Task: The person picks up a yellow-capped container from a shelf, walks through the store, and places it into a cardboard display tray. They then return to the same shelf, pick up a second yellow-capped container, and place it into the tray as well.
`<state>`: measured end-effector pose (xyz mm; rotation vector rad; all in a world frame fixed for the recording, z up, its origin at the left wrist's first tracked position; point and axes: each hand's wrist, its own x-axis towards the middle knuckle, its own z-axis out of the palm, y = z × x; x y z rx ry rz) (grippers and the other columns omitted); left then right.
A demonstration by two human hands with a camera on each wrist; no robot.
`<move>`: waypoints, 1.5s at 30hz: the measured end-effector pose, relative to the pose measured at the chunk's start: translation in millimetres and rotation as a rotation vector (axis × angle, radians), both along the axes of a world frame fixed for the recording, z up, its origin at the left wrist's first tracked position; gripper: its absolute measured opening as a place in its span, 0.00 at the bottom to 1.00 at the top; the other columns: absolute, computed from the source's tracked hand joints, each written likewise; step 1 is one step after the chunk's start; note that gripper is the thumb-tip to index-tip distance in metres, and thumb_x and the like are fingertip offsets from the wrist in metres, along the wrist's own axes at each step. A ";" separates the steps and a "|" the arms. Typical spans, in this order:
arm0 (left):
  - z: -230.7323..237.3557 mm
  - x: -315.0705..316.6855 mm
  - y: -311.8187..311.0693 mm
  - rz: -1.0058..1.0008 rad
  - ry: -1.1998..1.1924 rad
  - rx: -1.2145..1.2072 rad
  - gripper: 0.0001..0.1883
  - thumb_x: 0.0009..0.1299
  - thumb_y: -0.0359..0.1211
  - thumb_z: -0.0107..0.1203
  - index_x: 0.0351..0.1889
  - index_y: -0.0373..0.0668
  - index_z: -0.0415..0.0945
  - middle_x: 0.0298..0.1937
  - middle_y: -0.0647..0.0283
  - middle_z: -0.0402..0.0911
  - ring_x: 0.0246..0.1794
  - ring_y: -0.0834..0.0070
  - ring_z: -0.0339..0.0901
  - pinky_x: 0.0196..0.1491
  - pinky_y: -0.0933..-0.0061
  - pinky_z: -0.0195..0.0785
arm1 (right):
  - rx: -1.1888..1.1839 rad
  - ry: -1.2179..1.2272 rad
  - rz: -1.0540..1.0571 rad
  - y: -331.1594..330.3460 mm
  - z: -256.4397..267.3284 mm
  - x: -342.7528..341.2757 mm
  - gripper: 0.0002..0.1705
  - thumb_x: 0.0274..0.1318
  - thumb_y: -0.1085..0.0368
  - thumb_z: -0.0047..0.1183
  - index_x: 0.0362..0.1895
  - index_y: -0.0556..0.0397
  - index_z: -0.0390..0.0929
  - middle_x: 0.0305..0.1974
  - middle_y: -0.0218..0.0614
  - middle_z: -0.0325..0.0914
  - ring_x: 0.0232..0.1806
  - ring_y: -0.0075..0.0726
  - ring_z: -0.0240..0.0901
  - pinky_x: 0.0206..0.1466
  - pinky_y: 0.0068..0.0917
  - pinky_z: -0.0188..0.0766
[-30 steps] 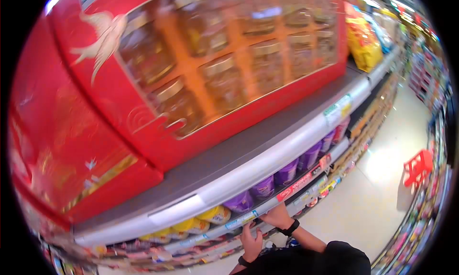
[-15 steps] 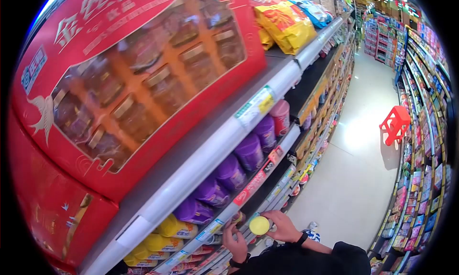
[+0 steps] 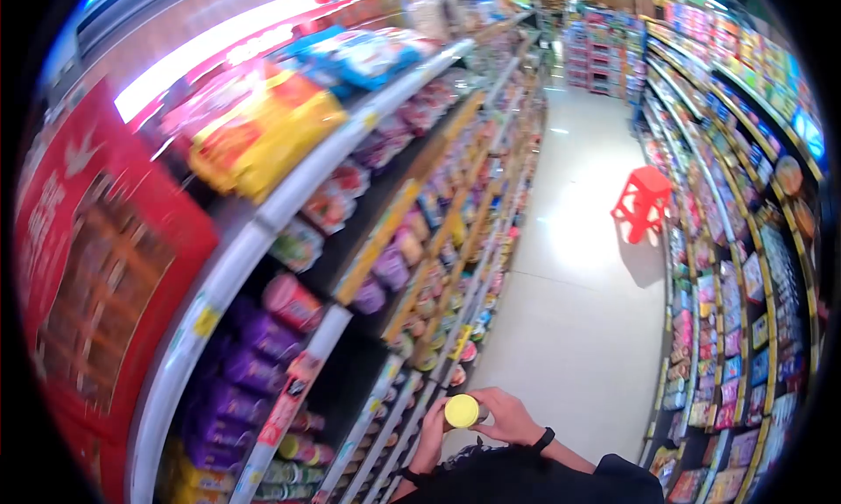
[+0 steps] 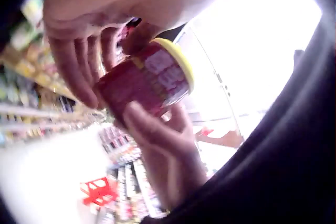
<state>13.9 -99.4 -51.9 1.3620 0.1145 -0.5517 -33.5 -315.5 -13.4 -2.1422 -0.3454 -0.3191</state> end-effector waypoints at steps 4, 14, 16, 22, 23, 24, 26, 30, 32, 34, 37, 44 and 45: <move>-1.7 42.0 -88.7 -0.297 0.103 -0.016 0.19 0.90 0.44 0.45 0.67 0.45 0.76 0.59 0.66 0.84 0.60 0.75 0.85 0.63 0.68 0.77 | -0.045 0.060 -0.177 -82.3 -3.3 -4.8 0.40 0.51 0.58 0.79 0.68 0.48 0.78 0.60 0.43 0.84 0.61 0.54 0.82 0.64 0.44 0.80; -43.8 152.1 -260.2 -0.967 -0.240 0.222 0.27 0.87 0.49 0.55 0.72 0.39 0.70 0.61 0.58 0.80 0.60 0.73 0.78 0.63 0.70 0.72 | -0.137 0.217 -0.351 -227.8 -30.9 43.9 0.39 0.51 0.60 0.76 0.68 0.48 0.77 0.56 0.42 0.85 0.59 0.53 0.83 0.61 0.45 0.81; -38.4 193.9 -298.2 -1.059 -0.332 0.224 0.28 0.86 0.50 0.58 0.71 0.39 0.71 0.58 0.54 0.83 0.60 0.70 0.81 0.62 0.68 0.74 | -0.127 0.304 -0.388 -253.7 -26.5 66.9 0.39 0.51 0.59 0.76 0.68 0.48 0.77 0.55 0.42 0.85 0.58 0.53 0.83 0.60 0.45 0.81; -2.7 300.4 -405.7 -1.192 -0.371 0.234 0.29 0.86 0.55 0.54 0.70 0.41 0.72 0.59 0.51 0.86 0.59 0.63 0.84 0.63 0.63 0.75 | -0.122 0.303 -0.530 -331.0 8.0 156.5 0.39 0.55 0.58 0.75 0.69 0.49 0.74 0.53 0.44 0.84 0.56 0.55 0.82 0.57 0.47 0.80; -7.9 317.6 -421.4 -1.199 -0.391 0.226 0.29 0.86 0.55 0.54 0.70 0.41 0.72 0.58 0.50 0.86 0.59 0.62 0.84 0.63 0.63 0.75 | -0.127 0.297 -0.544 -345.2 9.8 171.0 0.39 0.55 0.58 0.75 0.69 0.49 0.73 0.53 0.44 0.84 0.56 0.56 0.82 0.57 0.47 0.80; -11.6 333.2 -438.1 -1.206 -0.409 0.217 0.29 0.86 0.56 0.54 0.70 0.41 0.72 0.58 0.50 0.86 0.59 0.62 0.85 0.63 0.63 0.74 | -0.128 0.298 -0.556 -359.3 9.1 184.9 0.40 0.54 0.57 0.76 0.69 0.50 0.73 0.53 0.45 0.85 0.56 0.56 0.82 0.58 0.47 0.80; -16.8 360.0 -471.6 -1.223 -0.394 0.217 0.29 0.86 0.57 0.54 0.69 0.42 0.73 0.57 0.50 0.87 0.59 0.61 0.85 0.63 0.63 0.74 | -0.128 0.302 -0.580 -386.2 3.5 208.5 0.42 0.53 0.56 0.78 0.70 0.50 0.73 0.54 0.47 0.85 0.57 0.58 0.83 0.59 0.48 0.80; -25.3 402.6 -536.1 -1.272 -0.354 0.226 0.28 0.86 0.57 0.55 0.68 0.44 0.74 0.55 0.53 0.88 0.58 0.67 0.84 0.64 0.64 0.74 | -0.094 0.356 -0.625 -440.4 -9.6 243.9 0.42 0.55 0.53 0.76 0.70 0.51 0.73 0.55 0.49 0.85 0.57 0.60 0.83 0.60 0.49 0.80; -43.3 423.8 -574.5 -1.311 -0.335 0.233 0.28 0.86 0.56 0.55 0.68 0.44 0.74 0.54 0.53 0.88 0.58 0.67 0.84 0.64 0.64 0.74 | -0.076 0.392 -0.627 -478.5 -17.4 263.0 0.42 0.57 0.51 0.75 0.70 0.51 0.72 0.54 0.50 0.84 0.57 0.60 0.82 0.60 0.49 0.79; -46.3 444.0 -615.8 -1.347 -0.326 0.279 0.29 0.86 0.58 0.54 0.69 0.44 0.74 0.54 0.53 0.88 0.56 0.66 0.85 0.62 0.63 0.75 | -0.038 0.466 -0.618 -514.4 -22.1 279.3 0.42 0.57 0.51 0.75 0.70 0.51 0.71 0.53 0.50 0.84 0.57 0.60 0.82 0.59 0.50 0.79; -56.2 476.0 -686.8 -1.365 -0.340 0.310 0.30 0.85 0.59 0.53 0.69 0.43 0.74 0.53 0.51 0.88 0.54 0.62 0.86 0.59 0.62 0.76 | -0.052 0.405 -0.617 -585.7 -36.1 305.5 0.42 0.57 0.51 0.75 0.71 0.51 0.70 0.51 0.50 0.84 0.56 0.61 0.82 0.58 0.51 0.79; -12.9 543.1 -817.6 -1.217 -0.334 0.383 0.30 0.85 0.58 0.54 0.68 0.42 0.74 0.55 0.50 0.87 0.56 0.59 0.86 0.60 0.61 0.76 | -0.050 0.372 -0.505 -744.0 -18.1 392.7 0.41 0.59 0.50 0.74 0.71 0.51 0.71 0.52 0.49 0.84 0.56 0.60 0.82 0.59 0.49 0.79; -13.8 553.9 -830.5 -1.192 -0.341 0.408 0.30 0.85 0.58 0.54 0.68 0.42 0.74 0.55 0.49 0.87 0.56 0.59 0.86 0.60 0.61 0.76 | -0.058 0.376 -0.473 -762.8 -20.7 409.5 0.41 0.59 0.50 0.73 0.71 0.51 0.71 0.52 0.49 0.84 0.56 0.60 0.82 0.58 0.49 0.79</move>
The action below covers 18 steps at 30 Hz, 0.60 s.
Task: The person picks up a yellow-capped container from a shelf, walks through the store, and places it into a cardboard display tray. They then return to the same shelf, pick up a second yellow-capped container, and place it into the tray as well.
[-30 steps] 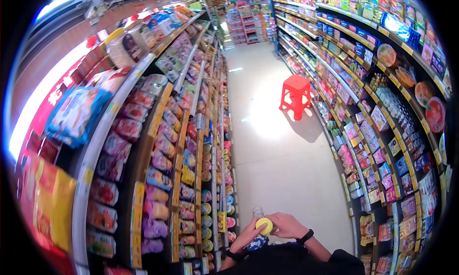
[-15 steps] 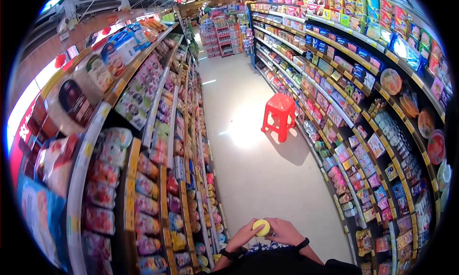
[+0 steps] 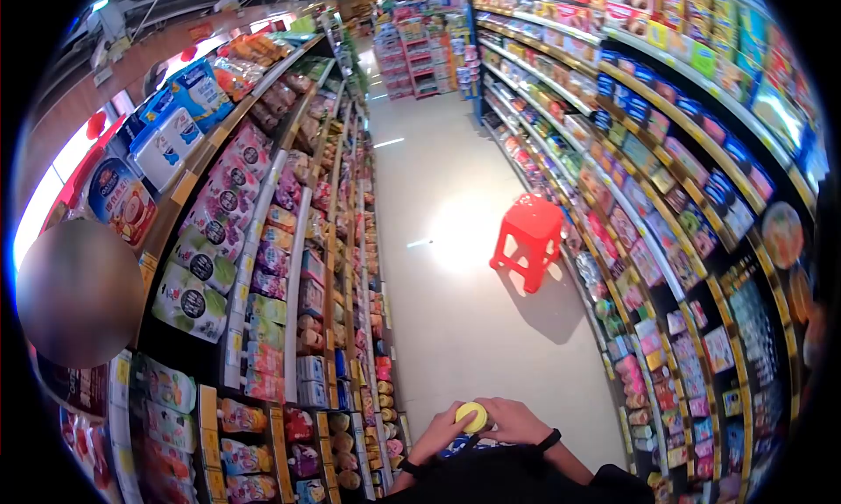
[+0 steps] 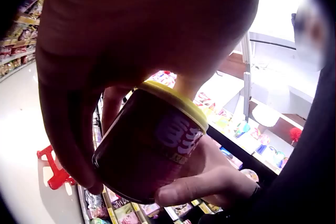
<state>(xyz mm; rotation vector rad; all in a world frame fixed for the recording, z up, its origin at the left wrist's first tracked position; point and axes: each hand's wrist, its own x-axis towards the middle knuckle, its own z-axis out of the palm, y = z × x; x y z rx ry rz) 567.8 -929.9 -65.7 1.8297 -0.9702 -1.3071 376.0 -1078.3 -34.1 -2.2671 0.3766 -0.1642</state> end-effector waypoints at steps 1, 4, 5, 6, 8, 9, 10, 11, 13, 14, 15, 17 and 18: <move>-1.5 11.5 -11.3 0.020 -0.017 0.012 0.30 0.85 0.57 0.54 0.68 0.42 0.74 0.55 0.49 0.87 0.56 0.59 0.86 0.60 0.61 0.76 | 0.005 0.012 0.051 -16.4 -3.0 18.5 0.41 0.59 0.49 0.74 0.71 0.51 0.71 0.52 0.49 0.84 0.55 0.60 0.82 0.58 0.49 0.79; -16.2 60.0 -46.8 0.107 0.016 -0.044 0.29 0.86 0.56 0.54 0.66 0.40 0.76 0.54 0.48 0.88 0.55 0.59 0.86 0.59 0.60 0.76 | 0.001 0.039 0.150 -70.9 -7.4 80.0 0.42 0.59 0.49 0.74 0.71 0.51 0.71 0.51 0.49 0.84 0.54 0.60 0.82 0.57 0.49 0.79; -25.6 78.7 -57.0 0.142 0.026 -0.062 0.29 0.86 0.56 0.54 0.65 0.39 0.76 0.54 0.48 0.88 0.55 0.59 0.86 0.59 0.60 0.76 | 0.002 0.044 0.167 -84.2 -6.5 103.5 0.42 0.59 0.50 0.74 0.71 0.51 0.71 0.51 0.49 0.84 0.54 0.60 0.82 0.56 0.49 0.79; -23.2 99.1 -69.3 0.168 0.035 -0.038 0.28 0.86 0.56 0.54 0.64 0.39 0.77 0.53 0.47 0.88 0.54 0.58 0.87 0.58 0.61 0.76 | 0.006 0.048 0.185 -96.6 -7.4 127.2 0.41 0.59 0.50 0.74 0.71 0.51 0.71 0.50 0.49 0.84 0.54 0.60 0.82 0.56 0.49 0.79; -22.8 146.8 -98.1 0.179 0.019 -0.068 0.29 0.86 0.56 0.54 0.64 0.39 0.77 0.52 0.47 0.88 0.53 0.58 0.87 0.57 0.61 0.76 | -0.023 0.062 0.194 -125.7 -9.5 176.4 0.41 0.59 0.51 0.73 0.71 0.51 0.71 0.50 0.49 0.84 0.54 0.60 0.82 0.56 0.49 0.79; -22.6 170.9 -109.0 0.178 0.010 -0.082 0.29 0.86 0.57 0.54 0.64 0.39 0.77 0.51 0.47 0.88 0.53 0.58 0.87 0.57 0.62 0.76 | -0.035 0.068 0.192 -137.1 -8.1 202.0 0.40 0.59 0.51 0.73 0.71 0.51 0.71 0.50 0.50 0.84 0.54 0.60 0.82 0.56 0.49 0.79; -24.6 196.6 -123.3 0.167 0.018 -0.084 0.28 0.86 0.57 0.54 0.63 0.40 0.77 0.50 0.47 0.88 0.52 0.58 0.87 0.56 0.61 0.76 | -0.020 0.085 0.178 -148.5 -3.9 227.7 0.41 0.58 0.53 0.74 0.70 0.52 0.71 0.52 0.50 0.84 0.55 0.60 0.82 0.56 0.49 0.79; -20.4 221.7 -137.4 0.170 -0.019 -0.095 0.28 0.86 0.57 0.54 0.63 0.40 0.77 0.49 0.47 0.88 0.52 0.58 0.87 0.55 0.61 0.76 | -0.029 0.059 0.157 -160.7 -1.6 252.5 0.41 0.58 0.53 0.74 0.70 0.52 0.71 0.52 0.50 0.84 0.55 0.60 0.82 0.57 0.49 0.79; -9.5 264.7 -166.1 0.180 -0.078 -0.113 0.28 0.85 0.57 0.53 0.63 0.41 0.77 0.48 0.48 0.88 0.51 0.58 0.88 0.55 0.61 0.77 | -0.044 0.024 0.117 -180.7 7.3 294.2 0.41 0.57 0.54 0.74 0.70 0.52 0.71 0.52 0.49 0.84 0.55 0.59 0.82 0.57 0.49 0.79; -6.3 291.8 -179.9 0.114 -0.025 -0.095 0.28 0.85 0.57 0.53 0.63 0.41 0.76 0.48 0.48 0.88 0.52 0.58 0.88 0.56 0.60 0.77 | -0.079 -0.030 0.069 -187.8 14.9 310.9 0.37 0.57 0.58 0.72 0.67 0.53 0.71 0.49 0.48 0.83 0.54 0.60 0.81 0.55 0.50 0.79; 1.4 311.4 -196.4 0.099 -0.017 -0.149 0.29 0.85 0.58 0.53 0.64 0.41 0.76 0.50 0.48 0.88 0.54 0.57 0.87 0.59 0.60 0.76 | -0.081 -0.024 0.040 -197.9 19.3 324.6 0.37 0.57 0.58 0.72 0.68 0.53 0.71 0.49 0.48 0.83 0.54 0.60 0.81 0.56 0.50 0.79; -10.2 348.5 -226.4 0.038 -0.014 -0.183 0.29 0.85 0.58 0.54 0.65 0.41 0.76 0.52 0.47 0.88 0.56 0.57 0.87 0.60 0.60 0.75 | -0.078 -0.025 -0.030 -219.6 23.8 354.7 0.38 0.56 0.58 0.72 0.68 0.53 0.71 0.51 0.48 0.83 0.56 0.59 0.81 0.58 0.49 0.79; -3.5 362.5 -240.4 -0.002 -0.015 -0.134 0.29 0.85 0.58 0.54 0.65 0.41 0.76 0.52 0.47 0.88 0.56 0.57 0.87 0.60 0.60 0.76 | -0.076 0.015 -0.045 -230.9 18.1 367.5 0.39 0.56 0.57 0.74 0.68 0.52 0.71 0.53 0.48 0.83 0.57 0.58 0.81 0.59 0.49 0.78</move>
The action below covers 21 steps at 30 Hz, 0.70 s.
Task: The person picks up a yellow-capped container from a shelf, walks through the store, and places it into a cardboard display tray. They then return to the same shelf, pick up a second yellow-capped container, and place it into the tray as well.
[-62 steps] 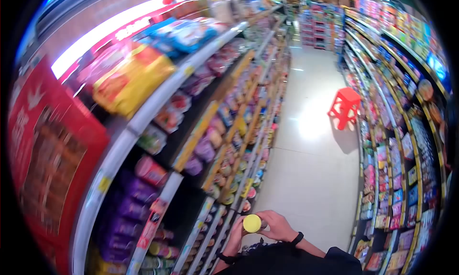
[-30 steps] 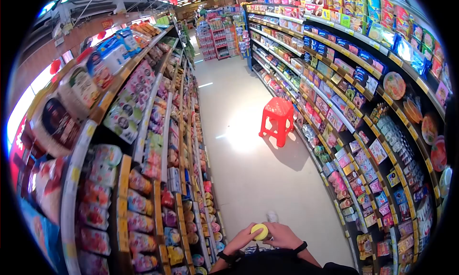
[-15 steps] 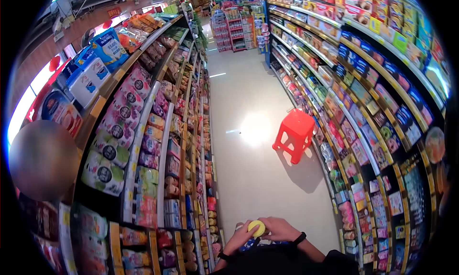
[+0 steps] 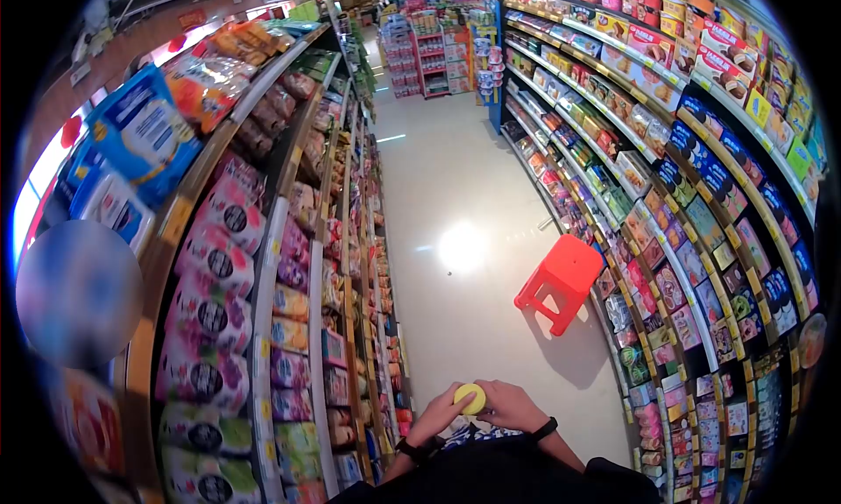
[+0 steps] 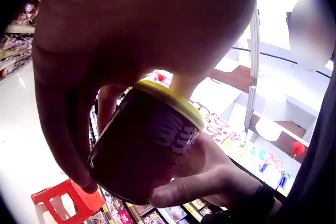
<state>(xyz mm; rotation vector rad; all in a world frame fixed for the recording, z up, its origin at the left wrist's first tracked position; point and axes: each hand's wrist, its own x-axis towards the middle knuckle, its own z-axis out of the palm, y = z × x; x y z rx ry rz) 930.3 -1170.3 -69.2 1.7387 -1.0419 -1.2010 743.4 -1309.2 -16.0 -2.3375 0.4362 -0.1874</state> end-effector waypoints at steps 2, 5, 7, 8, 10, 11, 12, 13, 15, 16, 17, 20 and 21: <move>11.8 27.3 -35.3 -0.075 -0.012 0.085 0.29 0.85 0.58 0.54 0.66 0.41 0.75 0.52 0.47 0.88 0.56 0.57 0.87 0.60 0.61 0.76 | 0.028 -0.008 -0.046 -20.9 -6.2 15.6 0.39 0.57 0.54 0.74 0.68 0.51 0.72 0.53 0.48 0.84 0.57 0.59 0.81 0.58 0.49 0.79; -10.7 60.1 -80.6 -0.123 0.018 0.058 0.30 0.85 0.59 0.53 0.66 0.42 0.75 0.51 0.47 0.88 0.55 0.58 0.87 0.59 0.60 0.76 | 0.061 -0.004 -0.096 -61.4 -15.2 43.8 0.38 0.58 0.52 0.74 0.67 0.51 0.72 0.52 0.50 0.84 0.57 0.60 0.82 0.58 0.49 0.78; -32.6 84.5 -116.3 -0.167 0.015 0.124 0.31 0.85 0.60 0.53 0.66 0.43 0.75 0.50 0.48 0.88 0.53 0.58 0.87 0.58 0.60 0.76 | 0.105 0.038 -0.108 -93.2 -27.2 65.3 0.39 0.58 0.52 0.74 0.68 0.52 0.71 0.51 0.50 0.83 0.56 0.61 0.82 0.58 0.50 0.78; -41.8 99.7 -135.9 -0.183 0.005 0.151 0.31 0.85 0.60 0.53 0.66 0.43 0.75 0.50 0.48 0.88 0.52 0.58 0.87 0.58 0.61 0.77 | 0.122 0.058 -0.113 -110.1 -32.5 77.2 0.39 0.58 0.52 0.74 0.68 0.52 0.71 0.51 0.51 0.83 0.56 0.61 0.82 0.58 0.50 0.78; -48.7 128.0 -179.8 -0.176 0.006 0.127 0.32 0.84 0.61 0.52 0.66 0.43 0.75 0.49 0.49 0.88 0.51 0.57 0.88 0.57 0.60 0.77 | 0.145 0.091 -0.118 -153.0 -37.7 102.8 0.38 0.59 0.52 0.73 0.68 0.51 0.71 0.51 0.51 0.83 0.55 0.62 0.82 0.58 0.50 0.78; -53.2 137.9 -202.4 -0.172 0.014 0.118 0.32 0.84 0.62 0.52 0.66 0.43 0.75 0.49 0.49 0.88 0.51 0.57 0.88 0.56 0.60 0.77 | 0.127 0.072 -0.124 -178.3 -40.7 114.8 0.37 0.58 0.54 0.73 0.67 0.51 0.71 0.50 0.50 0.84 0.55 0.60 0.82 0.57 0.51 0.79; -45.3 152.2 -227.6 -0.176 -0.030 0.128 0.32 0.84 0.62 0.52 0.66 0.43 0.76 0.49 0.49 0.89 0.51 0.56 0.88 0.56 0.61 0.77 | 0.119 0.056 -0.127 -199.1 -38.8 127.2 0.36 0.58 0.55 0.73 0.66 0.50 0.71 0.49 0.49 0.84 0.55 0.59 0.82 0.56 0.51 0.79; -41.0 166.4 -255.2 -0.172 -0.053 0.120 0.32 0.84 0.62 0.52 0.66 0.43 0.76 0.49 0.49 0.89 0.51 0.56 0.88 0.56 0.61 0.77 | 0.101 0.030 -0.130 -226.1 -34.4 142.6 0.35 0.57 0.57 0.73 0.65 0.49 0.71 0.47 0.47 0.84 0.54 0.58 0.83 0.55 0.51 0.79; -6.6 189.8 -310.7 -0.164 -0.097 0.114 0.32 0.84 0.61 0.53 0.67 0.43 0.76 0.49 0.49 0.89 0.51 0.57 0.88 0.56 0.61 0.77 | 0.079 -0.046 -0.125 -278.1 -25.3 170.6 0.37 0.56 0.57 0.74 0.66 0.51 0.71 0.51 0.47 0.83 0.54 0.60 0.82 0.55 0.50 0.79; 8.6 202.4 -332.9 -0.153 -0.139 0.107 0.31 0.84 0.60 0.53 0.67 0.42 0.76 0.50 0.49 0.88 0.50 0.57 0.88 0.56 0.61 0.77 | 0.073 -0.096 -0.132 -300.9 -23.3 182.5 0.37 0.57 0.56 0.74 0.67 0.51 0.72 0.53 0.48 0.83 0.55 0.60 0.82 0.57 0.50 0.79; 17.5 213.1 -357.7 -0.132 -0.125 0.041 0.31 0.85 0.59 0.54 0.66 0.40 0.76 0.51 0.48 0.88 0.51 0.57 0.88 0.56 0.61 0.77 | 0.058 -0.151 -0.140 -325.8 -18.3 197.1 0.38 0.58 0.55 0.74 0.67 0.52 0.72 0.56 0.48 0.82 0.56 0.61 0.81 0.58 0.50 0.79; 41.1 247.8 -419.4 -0.103 -0.116 0.117 0.30 0.85 0.57 0.55 0.65 0.40 0.76 0.52 0.48 0.88 0.52 0.58 0.87 0.57 0.61 0.77 | 0.039 -0.124 -0.175 -387.9 -18.5 238.8 0.36 0.56 0.59 0.73 0.66 0.51 0.73 0.59 0.46 0.81 0.55 0.59 0.81 0.57 0.50 0.79; 35.7 259.1 -438.6 -0.091 -0.124 0.092 0.30 0.85 0.57 0.55 0.65 0.40 0.76 0.52 0.48 0.88 0.52 0.58 0.87 0.57 0.61 0.77 | 0.026 -0.113 -0.184 -408.7 -20.1 250.8 0.36 0.55 0.59 0.73 0.66 0.51 0.73 0.59 0.45 0.81 0.55 0.59 0.81 0.57 0.50 0.79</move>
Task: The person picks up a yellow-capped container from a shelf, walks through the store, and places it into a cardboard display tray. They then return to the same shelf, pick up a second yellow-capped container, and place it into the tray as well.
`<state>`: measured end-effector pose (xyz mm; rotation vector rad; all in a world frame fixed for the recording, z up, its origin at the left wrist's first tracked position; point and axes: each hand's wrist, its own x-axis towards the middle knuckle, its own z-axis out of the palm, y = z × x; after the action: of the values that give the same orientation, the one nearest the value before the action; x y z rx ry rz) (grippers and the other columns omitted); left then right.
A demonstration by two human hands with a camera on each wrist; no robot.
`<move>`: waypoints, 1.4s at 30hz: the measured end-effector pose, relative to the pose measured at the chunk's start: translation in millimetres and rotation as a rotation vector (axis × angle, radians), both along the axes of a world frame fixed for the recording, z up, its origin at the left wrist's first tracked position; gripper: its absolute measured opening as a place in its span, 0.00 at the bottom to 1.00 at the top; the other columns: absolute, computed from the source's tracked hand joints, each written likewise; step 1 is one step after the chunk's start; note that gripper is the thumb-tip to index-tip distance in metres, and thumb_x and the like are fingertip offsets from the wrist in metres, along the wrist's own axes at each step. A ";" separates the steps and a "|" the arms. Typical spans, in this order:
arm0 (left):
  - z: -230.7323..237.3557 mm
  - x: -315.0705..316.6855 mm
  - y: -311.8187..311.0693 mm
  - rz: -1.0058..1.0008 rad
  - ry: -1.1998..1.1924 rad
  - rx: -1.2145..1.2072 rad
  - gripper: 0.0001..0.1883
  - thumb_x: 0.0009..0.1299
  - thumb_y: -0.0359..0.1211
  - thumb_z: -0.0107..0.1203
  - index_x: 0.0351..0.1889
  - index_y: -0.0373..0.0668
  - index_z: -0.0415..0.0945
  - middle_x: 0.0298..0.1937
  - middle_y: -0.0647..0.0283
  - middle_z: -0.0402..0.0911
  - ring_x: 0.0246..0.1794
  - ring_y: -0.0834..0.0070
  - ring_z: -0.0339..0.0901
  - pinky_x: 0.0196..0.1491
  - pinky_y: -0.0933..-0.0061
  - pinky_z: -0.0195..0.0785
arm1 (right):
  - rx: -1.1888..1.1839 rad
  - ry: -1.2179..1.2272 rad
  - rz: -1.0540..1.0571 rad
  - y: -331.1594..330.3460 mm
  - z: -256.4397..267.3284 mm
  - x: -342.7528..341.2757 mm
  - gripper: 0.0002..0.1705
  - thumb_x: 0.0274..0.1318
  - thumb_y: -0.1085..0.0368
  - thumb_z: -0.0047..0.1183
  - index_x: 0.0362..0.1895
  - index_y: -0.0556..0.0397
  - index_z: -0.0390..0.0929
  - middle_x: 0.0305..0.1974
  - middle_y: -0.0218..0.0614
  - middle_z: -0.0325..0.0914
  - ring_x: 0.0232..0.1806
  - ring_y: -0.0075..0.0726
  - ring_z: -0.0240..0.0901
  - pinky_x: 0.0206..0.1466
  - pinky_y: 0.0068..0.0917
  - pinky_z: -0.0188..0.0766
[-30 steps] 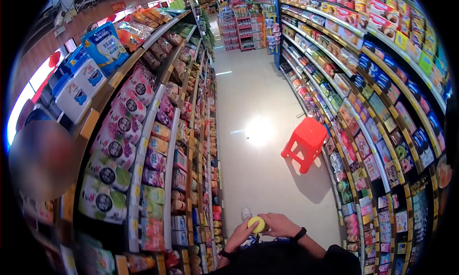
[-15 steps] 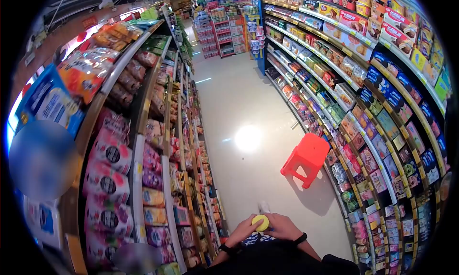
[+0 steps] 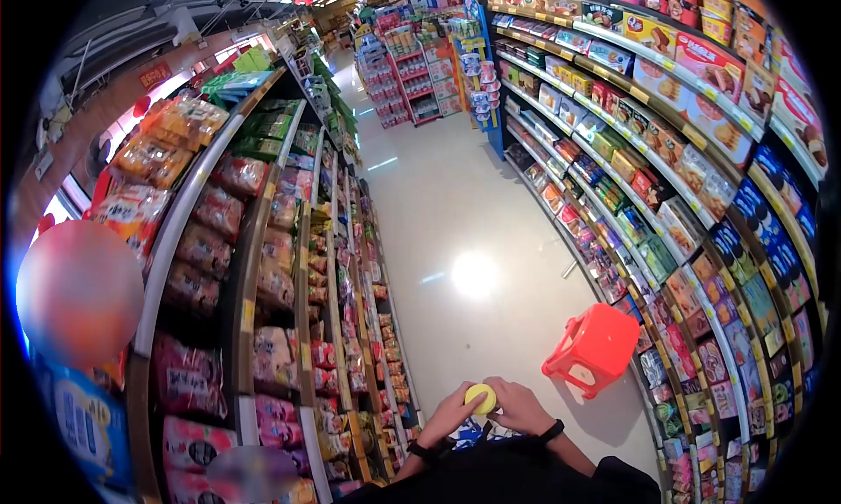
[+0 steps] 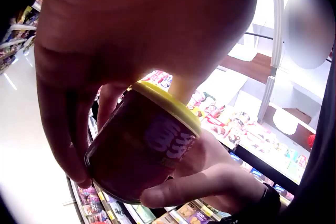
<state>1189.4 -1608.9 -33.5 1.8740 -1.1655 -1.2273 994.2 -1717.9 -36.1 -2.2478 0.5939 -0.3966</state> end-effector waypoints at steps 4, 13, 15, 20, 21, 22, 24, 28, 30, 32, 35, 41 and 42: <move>-11.5 45.7 -78.5 -0.001 -0.029 0.049 0.29 0.85 0.57 0.55 0.67 0.42 0.76 0.49 0.46 0.89 0.51 0.54 0.89 0.55 0.58 0.78 | 0.022 0.009 -0.002 -75.7 -8.1 43.3 0.34 0.55 0.59 0.71 0.65 0.50 0.75 0.57 0.43 0.82 0.54 0.59 0.82 0.55 0.49 0.80; -44.7 180.1 -293.1 -0.161 -0.020 -0.045 0.35 0.80 0.59 0.60 0.73 0.45 0.70 0.47 0.41 0.89 0.51 0.44 0.89 0.55 0.54 0.80 | -0.097 0.075 -0.039 -282.5 -10.3 178.3 0.34 0.49 0.65 0.67 0.64 0.48 0.77 0.53 0.40 0.82 0.53 0.54 0.83 0.52 0.47 0.81; -24.2 205.1 -347.0 -0.205 0.004 -0.067 0.36 0.79 0.60 0.61 0.74 0.45 0.69 0.47 0.42 0.89 0.51 0.44 0.89 0.54 0.55 0.80 | -0.168 0.063 -0.065 -329.5 8.5 197.9 0.33 0.50 0.65 0.67 0.63 0.48 0.78 0.51 0.39 0.82 0.51 0.52 0.83 0.50 0.46 0.81; 31.8 258.6 -472.1 -0.345 -0.002 -0.147 0.37 0.74 0.55 0.71 0.72 0.45 0.69 0.52 0.42 0.89 0.54 0.44 0.88 0.54 0.55 0.80 | -0.142 0.050 -0.204 -427.7 33.0 244.3 0.33 0.49 0.67 0.67 0.63 0.48 0.78 0.54 0.37 0.83 0.52 0.52 0.84 0.51 0.44 0.82; 30.4 266.5 -494.8 -0.368 -0.028 -0.141 0.37 0.73 0.52 0.73 0.71 0.46 0.68 0.53 0.42 0.88 0.55 0.44 0.88 0.55 0.54 0.80 | -0.149 0.045 -0.230 -449.3 30.6 253.2 0.33 0.49 0.67 0.67 0.63 0.47 0.78 0.54 0.37 0.83 0.52 0.52 0.84 0.52 0.44 0.83; 29.1 275.0 -516.4 -0.388 -0.034 -0.136 0.37 0.73 0.54 0.72 0.71 0.46 0.68 0.53 0.41 0.88 0.55 0.42 0.88 0.56 0.53 0.80 | -0.144 0.046 -0.256 -468.7 23.0 261.7 0.33 0.49 0.67 0.67 0.63 0.46 0.79 0.53 0.36 0.83 0.52 0.51 0.85 0.51 0.44 0.83; 12.0 294.7 -561.4 -0.414 -0.072 -0.109 0.38 0.73 0.56 0.71 0.70 0.47 0.68 0.52 0.39 0.88 0.55 0.40 0.88 0.56 0.52 0.80 | -0.102 0.060 -0.270 -508.1 15.5 278.7 0.32 0.50 0.66 0.68 0.63 0.48 0.78 0.51 0.38 0.83 0.52 0.53 0.84 0.50 0.45 0.82; -27.6 342.9 -655.1 -0.490 -0.120 -0.004 0.40 0.72 0.58 0.72 0.69 0.41 0.67 0.49 0.38 0.88 0.52 0.40 0.88 0.55 0.51 0.80 | -0.025 0.091 -0.220 -598.4 -13.6 320.3 0.33 0.50 0.63 0.71 0.63 0.46 0.78 0.49 0.38 0.83 0.51 0.52 0.85 0.51 0.45 0.83; -44.5 372.4 -703.9 -0.483 -0.095 -0.039 0.41 0.72 0.59 0.71 0.66 0.37 0.67 0.51 0.36 0.87 0.52 0.39 0.87 0.55 0.50 0.79 | -0.027 0.086 -0.200 -652.5 -26.4 342.8 0.34 0.50 0.63 0.72 0.63 0.48 0.77 0.50 0.41 0.83 0.52 0.55 0.84 0.51 0.46 0.83; -27.9 395.4 -758.0 -0.459 -0.081 -0.021 0.40 0.72 0.62 0.69 0.61 0.37 0.68 0.48 0.36 0.88 0.51 0.37 0.87 0.51 0.48 0.79 | -0.046 0.005 -0.156 -711.7 -27.6 368.0 0.33 0.50 0.63 0.71 0.63 0.48 0.77 0.50 0.41 0.83 0.51 0.56 0.84 0.51 0.46 0.82; -8.3 429.1 -824.9 -0.373 -0.234 -0.062 0.39 0.73 0.60 0.69 0.62 0.38 0.67 0.47 0.37 0.88 0.51 0.35 0.86 0.49 0.47 0.79 | -0.098 0.024 -0.109 -799.4 -2.3 408.7 0.33 0.49 0.65 0.71 0.62 0.48 0.78 0.51 0.41 0.84 0.51 0.55 0.84 0.51 0.46 0.82; 12.5 488.8 -944.0 -0.097 -0.186 -0.161 0.35 0.71 0.51 0.75 0.65 0.40 0.73 0.44 0.43 0.90 0.47 0.43 0.90 0.48 0.52 0.82 | -0.037 -0.048 0.010 -952.0 27.4 490.3 0.34 0.48 0.68 0.66 0.64 0.47 0.78 0.48 0.39 0.82 0.52 0.53 0.83 0.50 0.47 0.81; 11.4 497.5 -965.3 -0.072 -0.169 -0.173 0.35 0.71 0.51 0.75 0.65 0.41 0.73 0.44 0.43 0.90 0.47 0.44 0.90 0.48 0.52 0.82 | -0.048 -0.043 0.021 -975.4 26.2 502.4 0.34 0.48 0.68 0.66 0.64 0.47 0.78 0.48 0.38 0.82 0.52 0.52 0.83 0.50 0.47 0.81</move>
<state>1686.8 -2574.2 -22.1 1.8472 -1.3931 -0.9858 1496.5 -2693.3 -9.9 -2.2836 0.5431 -0.4522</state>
